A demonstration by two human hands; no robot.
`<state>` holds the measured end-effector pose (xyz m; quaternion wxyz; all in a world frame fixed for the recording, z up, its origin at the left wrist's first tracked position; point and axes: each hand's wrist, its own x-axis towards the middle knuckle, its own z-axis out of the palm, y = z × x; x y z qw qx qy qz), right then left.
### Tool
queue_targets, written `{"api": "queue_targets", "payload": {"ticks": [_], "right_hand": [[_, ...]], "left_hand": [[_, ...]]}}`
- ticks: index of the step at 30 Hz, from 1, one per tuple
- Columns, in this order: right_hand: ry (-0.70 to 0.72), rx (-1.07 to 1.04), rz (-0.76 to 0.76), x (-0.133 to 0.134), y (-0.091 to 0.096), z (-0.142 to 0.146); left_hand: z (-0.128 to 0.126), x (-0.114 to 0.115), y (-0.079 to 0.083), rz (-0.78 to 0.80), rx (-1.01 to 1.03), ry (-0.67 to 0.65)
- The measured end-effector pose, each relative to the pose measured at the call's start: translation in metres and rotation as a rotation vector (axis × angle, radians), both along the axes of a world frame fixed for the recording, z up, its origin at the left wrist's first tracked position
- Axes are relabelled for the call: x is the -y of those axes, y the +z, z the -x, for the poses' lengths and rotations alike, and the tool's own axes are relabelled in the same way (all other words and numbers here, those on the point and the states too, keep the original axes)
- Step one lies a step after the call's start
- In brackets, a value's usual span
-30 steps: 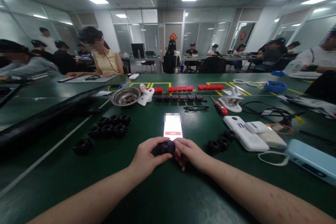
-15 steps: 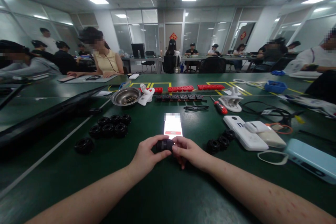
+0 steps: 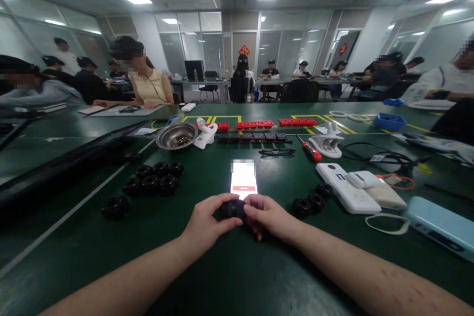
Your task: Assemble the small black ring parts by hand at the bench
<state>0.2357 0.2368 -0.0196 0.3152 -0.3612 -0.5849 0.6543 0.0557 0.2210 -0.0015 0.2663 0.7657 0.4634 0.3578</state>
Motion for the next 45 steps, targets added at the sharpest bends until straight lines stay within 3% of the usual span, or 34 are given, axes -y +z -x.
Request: {"api": "queue_targets", "payload": {"ticks": [7,16,26,34,41,45], "right_hand": [[-0.004,0.024,0.010,0.0030,0.0026,0.0027],[0.017,-0.003,0.013,-0.0011,0.0007,-0.0028],[0.019,-0.009,-0.012,0.0033,0.0010,-0.0008],[0.042,-0.039,0.005,0.0011,0.0049,-0.0020],[0.011,-0.019,0.018,0.0022,0.0023,0.0002],[0.007,-0.014,0.018,0.0016,0.0020,-0.0012]], "left_hand": [[-0.0009,0.0057,0.0015,-0.104,-0.004,-0.026],[-0.0005,-0.0018,0.0022,0.107,0.026,-0.043],[-0.0012,0.0049,0.0010,-0.045,-0.003,-0.005],[0.0004,-0.0005,-0.0001,0.022,0.028,0.009],[-0.0006,0.0041,0.0002,-0.038,0.006,-0.020],[0.0012,0.0007,-0.0013,0.038,0.012,-0.034]]}}
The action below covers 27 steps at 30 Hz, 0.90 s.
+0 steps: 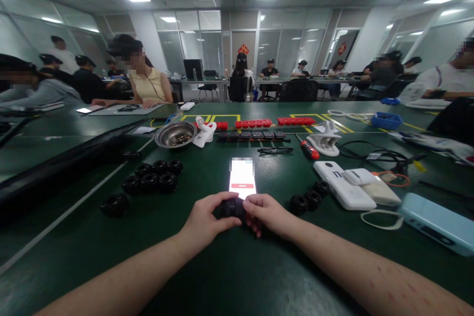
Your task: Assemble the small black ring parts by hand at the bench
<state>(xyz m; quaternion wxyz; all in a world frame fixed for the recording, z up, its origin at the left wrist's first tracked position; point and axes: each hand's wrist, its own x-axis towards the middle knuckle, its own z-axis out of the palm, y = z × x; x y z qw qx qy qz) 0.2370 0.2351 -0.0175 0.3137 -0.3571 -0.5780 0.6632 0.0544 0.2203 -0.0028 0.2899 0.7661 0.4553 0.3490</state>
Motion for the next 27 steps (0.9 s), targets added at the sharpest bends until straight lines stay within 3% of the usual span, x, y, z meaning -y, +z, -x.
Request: {"api": "queue_targets", "payload": {"ticks": [4,11,20,27], "right_hand": [[-0.013,-0.032,-0.001,0.0000,0.0036,0.0005],[-0.004,0.003,0.011,0.0001,0.0010,0.0028],[0.010,0.022,-0.014,-0.0012,-0.0003,-0.0002],[0.042,0.044,0.008,-0.0007,0.0005,0.0019]], "left_hand": [[-0.0008,-0.0028,0.0012,0.068,0.035,0.023],[-0.0021,0.0009,0.0026,0.005,0.005,0.021],[-0.0005,-0.0014,0.0040,0.073,-0.009,0.013],[-0.0019,0.0003,0.0035,0.002,0.030,0.017]]}}
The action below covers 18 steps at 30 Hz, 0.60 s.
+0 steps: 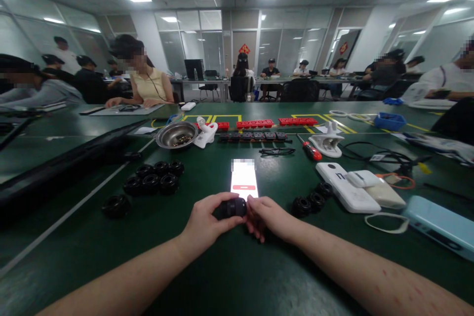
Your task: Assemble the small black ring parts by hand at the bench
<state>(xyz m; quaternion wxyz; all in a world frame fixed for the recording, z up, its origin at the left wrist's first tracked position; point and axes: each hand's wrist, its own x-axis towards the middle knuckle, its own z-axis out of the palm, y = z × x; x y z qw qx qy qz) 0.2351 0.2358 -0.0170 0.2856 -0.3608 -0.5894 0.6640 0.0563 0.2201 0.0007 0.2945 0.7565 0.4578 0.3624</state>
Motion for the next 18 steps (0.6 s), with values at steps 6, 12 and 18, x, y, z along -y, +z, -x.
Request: {"api": "queue_targets", "payload": {"ticks": [6,12,18], "right_hand": [[0.006,0.008,-0.001,0.0004,0.0004,-0.0026],[-0.003,-0.020,0.005,-0.0001,0.0033,-0.0013],[0.022,-0.001,0.024,-0.0003,-0.0003,-0.0001]], "left_hand": [[0.0001,-0.0010,0.0008,0.047,-0.025,-0.004],[0.0001,-0.0025,-0.0015,0.057,0.001,0.012],[0.0007,-0.0003,-0.0035,-0.031,-0.028,-0.003]]}}
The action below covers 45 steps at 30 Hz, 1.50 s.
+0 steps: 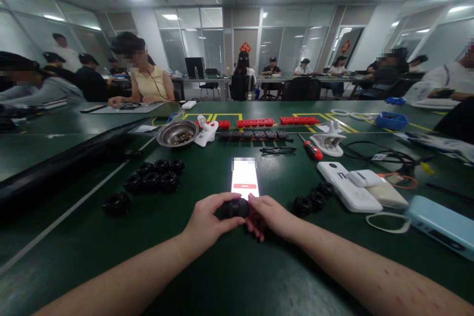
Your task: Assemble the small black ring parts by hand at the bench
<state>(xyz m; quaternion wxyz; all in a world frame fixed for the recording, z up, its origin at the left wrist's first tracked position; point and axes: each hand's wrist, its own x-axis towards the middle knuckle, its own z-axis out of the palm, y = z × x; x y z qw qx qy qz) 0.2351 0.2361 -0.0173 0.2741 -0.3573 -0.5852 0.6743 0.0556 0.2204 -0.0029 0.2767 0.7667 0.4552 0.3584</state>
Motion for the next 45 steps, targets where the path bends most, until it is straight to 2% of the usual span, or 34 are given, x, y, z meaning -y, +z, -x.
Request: {"api": "queue_targets", "payload": {"ticks": [8,15,24,28,33,37,39,42,45], "right_hand": [[-0.029,-0.013,-0.037,0.001,0.003,-0.002],[-0.017,-0.020,-0.001,0.001,0.002,0.001],[-0.051,-0.037,-0.028,0.002,0.004,-0.002],[-0.050,-0.025,-0.045,0.002,0.006,-0.001],[-0.068,0.040,-0.092,0.003,-0.003,0.002],[-0.185,0.092,-0.194,0.010,0.001,0.002],[-0.205,0.199,-0.347,0.018,0.011,0.002],[-0.103,0.450,-0.651,0.033,0.030,0.003],[0.031,0.577,-0.788,0.048,0.041,0.010]], "left_hand": [[0.001,-0.001,0.003,0.093,-0.014,-0.012],[-0.001,0.002,0.002,-0.003,-0.002,-0.003],[0.000,-0.001,0.004,0.090,0.009,0.003],[-0.001,0.002,0.004,0.048,0.003,0.017],[0.000,0.001,0.002,0.044,-0.030,-0.019],[-0.002,0.000,0.007,0.127,-0.125,0.008],[-0.003,0.005,0.011,0.146,-0.199,-0.013],[-0.004,0.020,0.016,0.124,-0.318,-0.040],[0.003,0.041,0.016,0.089,-0.392,0.002]]}}
